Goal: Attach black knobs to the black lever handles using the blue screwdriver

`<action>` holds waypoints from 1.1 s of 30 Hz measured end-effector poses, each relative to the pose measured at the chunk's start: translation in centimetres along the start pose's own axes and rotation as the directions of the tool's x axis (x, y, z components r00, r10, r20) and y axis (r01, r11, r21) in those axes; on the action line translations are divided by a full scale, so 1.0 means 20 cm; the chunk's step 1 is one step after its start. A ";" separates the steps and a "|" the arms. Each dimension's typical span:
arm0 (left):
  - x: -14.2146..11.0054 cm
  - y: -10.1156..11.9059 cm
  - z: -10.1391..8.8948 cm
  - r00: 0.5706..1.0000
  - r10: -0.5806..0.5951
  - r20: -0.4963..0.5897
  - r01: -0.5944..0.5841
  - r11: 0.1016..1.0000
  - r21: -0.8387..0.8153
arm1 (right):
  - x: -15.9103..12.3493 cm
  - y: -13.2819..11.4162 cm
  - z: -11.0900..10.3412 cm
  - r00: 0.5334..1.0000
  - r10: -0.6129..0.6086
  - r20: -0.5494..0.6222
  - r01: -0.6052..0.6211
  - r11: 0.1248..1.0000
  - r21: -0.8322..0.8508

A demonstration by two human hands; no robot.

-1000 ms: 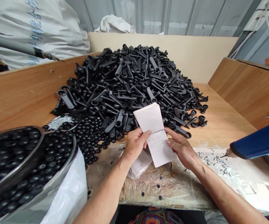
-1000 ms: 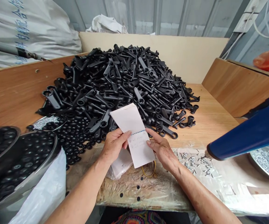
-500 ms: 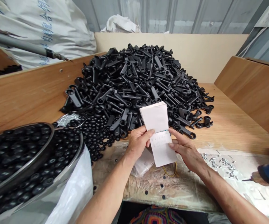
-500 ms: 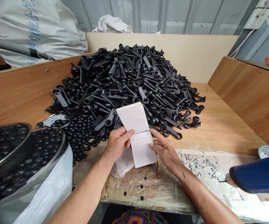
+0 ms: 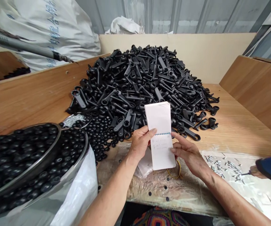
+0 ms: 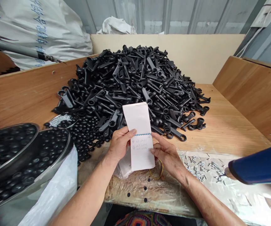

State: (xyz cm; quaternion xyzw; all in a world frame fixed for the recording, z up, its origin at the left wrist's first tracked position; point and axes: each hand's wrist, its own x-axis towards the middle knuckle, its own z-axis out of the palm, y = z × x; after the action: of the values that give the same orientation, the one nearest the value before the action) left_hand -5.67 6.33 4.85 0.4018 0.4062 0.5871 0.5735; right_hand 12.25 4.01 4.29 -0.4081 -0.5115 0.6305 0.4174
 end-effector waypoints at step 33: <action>0.00 0.01 0.00 1.000 -0.015 0.020 0.017 0.990 -0.142 | -0.03 -0.02 0.01 0.999 -0.047 0.023 0.050 0.987 -0.154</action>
State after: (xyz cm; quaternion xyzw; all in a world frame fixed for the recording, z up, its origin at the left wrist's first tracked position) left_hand -5.82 6.37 4.99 0.3622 0.3613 0.6061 0.6090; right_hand 12.22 3.41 4.75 -0.4207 -0.5726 0.5825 0.3948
